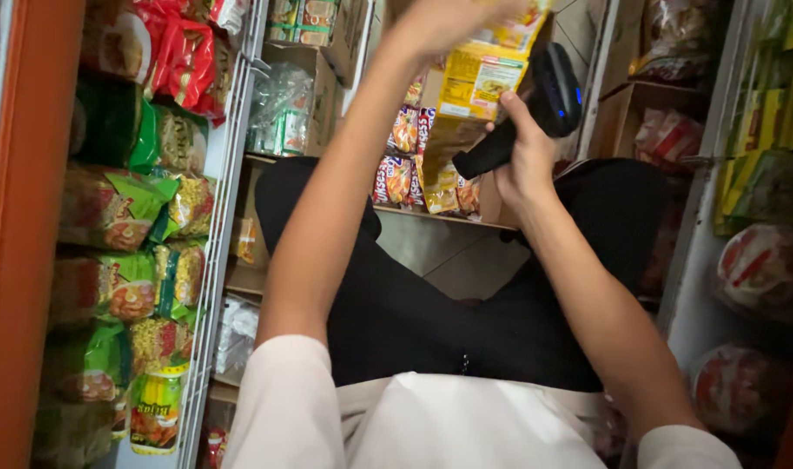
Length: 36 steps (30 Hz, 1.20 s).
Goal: The person scans barcodes on snack packages and noodle packets using a handheld scanner, then places them into a cardboard box or back onto the shelves.
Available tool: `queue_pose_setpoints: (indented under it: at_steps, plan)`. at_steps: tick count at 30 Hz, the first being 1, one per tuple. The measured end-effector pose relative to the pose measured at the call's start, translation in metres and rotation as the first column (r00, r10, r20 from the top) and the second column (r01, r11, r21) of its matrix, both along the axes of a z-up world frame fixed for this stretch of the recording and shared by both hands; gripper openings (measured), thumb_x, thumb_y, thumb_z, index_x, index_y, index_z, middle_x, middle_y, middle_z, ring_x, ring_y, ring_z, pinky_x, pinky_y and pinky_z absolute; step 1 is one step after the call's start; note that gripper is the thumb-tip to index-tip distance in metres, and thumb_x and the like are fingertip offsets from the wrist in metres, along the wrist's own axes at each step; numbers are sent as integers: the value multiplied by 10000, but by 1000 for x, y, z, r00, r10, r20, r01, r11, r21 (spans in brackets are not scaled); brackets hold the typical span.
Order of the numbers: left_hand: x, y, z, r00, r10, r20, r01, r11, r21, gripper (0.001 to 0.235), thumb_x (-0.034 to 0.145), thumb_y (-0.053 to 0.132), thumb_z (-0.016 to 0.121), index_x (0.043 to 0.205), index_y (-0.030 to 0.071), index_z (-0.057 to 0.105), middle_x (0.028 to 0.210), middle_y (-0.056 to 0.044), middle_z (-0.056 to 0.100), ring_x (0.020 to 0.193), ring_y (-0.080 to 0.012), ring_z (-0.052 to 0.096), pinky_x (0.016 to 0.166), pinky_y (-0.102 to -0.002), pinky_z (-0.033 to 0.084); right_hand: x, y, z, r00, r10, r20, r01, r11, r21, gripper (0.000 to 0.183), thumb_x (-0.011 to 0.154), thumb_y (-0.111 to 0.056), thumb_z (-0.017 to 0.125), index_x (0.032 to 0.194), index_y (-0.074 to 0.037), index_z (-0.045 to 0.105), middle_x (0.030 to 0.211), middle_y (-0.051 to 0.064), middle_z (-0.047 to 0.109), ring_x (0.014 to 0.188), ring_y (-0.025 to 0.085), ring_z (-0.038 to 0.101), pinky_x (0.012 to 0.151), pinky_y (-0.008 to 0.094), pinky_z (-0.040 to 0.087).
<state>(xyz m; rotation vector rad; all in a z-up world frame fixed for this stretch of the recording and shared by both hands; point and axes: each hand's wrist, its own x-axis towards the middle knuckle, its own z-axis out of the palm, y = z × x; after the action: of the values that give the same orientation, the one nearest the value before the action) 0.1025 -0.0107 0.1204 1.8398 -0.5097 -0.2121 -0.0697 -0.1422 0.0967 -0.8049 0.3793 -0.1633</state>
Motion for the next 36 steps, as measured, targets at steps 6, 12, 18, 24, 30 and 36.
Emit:
queue_pose_setpoints:
  at_steps: [6, 12, 18, 24, 30, 36]
  plan:
    - [-70, 33, -32, 999, 6, 46, 9, 944, -330, 640, 817, 9, 786, 1409, 35, 543, 1359, -123, 651, 1256, -234, 625, 1091, -352, 508, -3, -7, -3, 990, 109, -87, -124, 976, -179, 257, 926, -136, 769, 1149, -63, 663, 997, 29, 710, 876, 154, 689, 699, 300, 552]
    - [-120, 55, -28, 989, -130, 71, 145, 947, -288, 657, 837, -37, 714, 1468, 75, 568, 1474, -90, 613, 1426, -192, 540, 1241, -345, 414, -7, -25, 25, 958, 272, -92, -287, 897, -336, 309, 924, -115, 781, 1196, -83, 637, 1060, 25, 724, 981, 169, 715, 785, 310, 561]
    - [-155, 50, -39, 975, -170, -143, 105, 920, -377, 590, 861, 104, 837, 1401, 86, 600, 1349, -69, 668, 1242, -174, 634, 1102, -334, 514, -10, -23, 12, 944, 325, -56, -320, 861, -396, 346, 870, -6, 811, 1168, -49, 641, 1030, 16, 685, 968, 163, 686, 852, 332, 579]
    - [-150, 59, -59, 995, -100, -11, 95, 970, -224, 565, 835, 52, 834, 1363, 94, 639, 1333, -90, 708, 1248, -225, 669, 1095, -355, 509, -3, -57, 4, 908, 416, -48, -207, 346, -915, 288, 855, -36, 810, 1086, -7, 639, 1009, 102, 659, 927, 276, 649, 822, 385, 540]
    - [-141, 64, -85, 999, 35, 4, -35, 999, -24, 582, 772, 48, 849, 1312, 141, 655, 1284, -108, 730, 1223, -255, 693, 1072, -345, 509, -12, -80, 23, 789, 576, -212, -72, -257, -964, 476, 665, -29, 764, 1118, 16, 625, 1033, 220, 616, 995, 473, 600, 846, 485, 511]
    - [-140, 59, -96, 999, 51, 16, -50, 998, -33, 577, 762, 31, 841, 1302, 130, 660, 1295, -122, 720, 1246, -269, 670, 1073, -352, 494, -24, -65, 41, 785, 490, -378, -191, -389, -901, 480, 658, -44, 796, 1118, -29, 659, 1042, 176, 653, 989, 456, 622, 805, 520, 518]
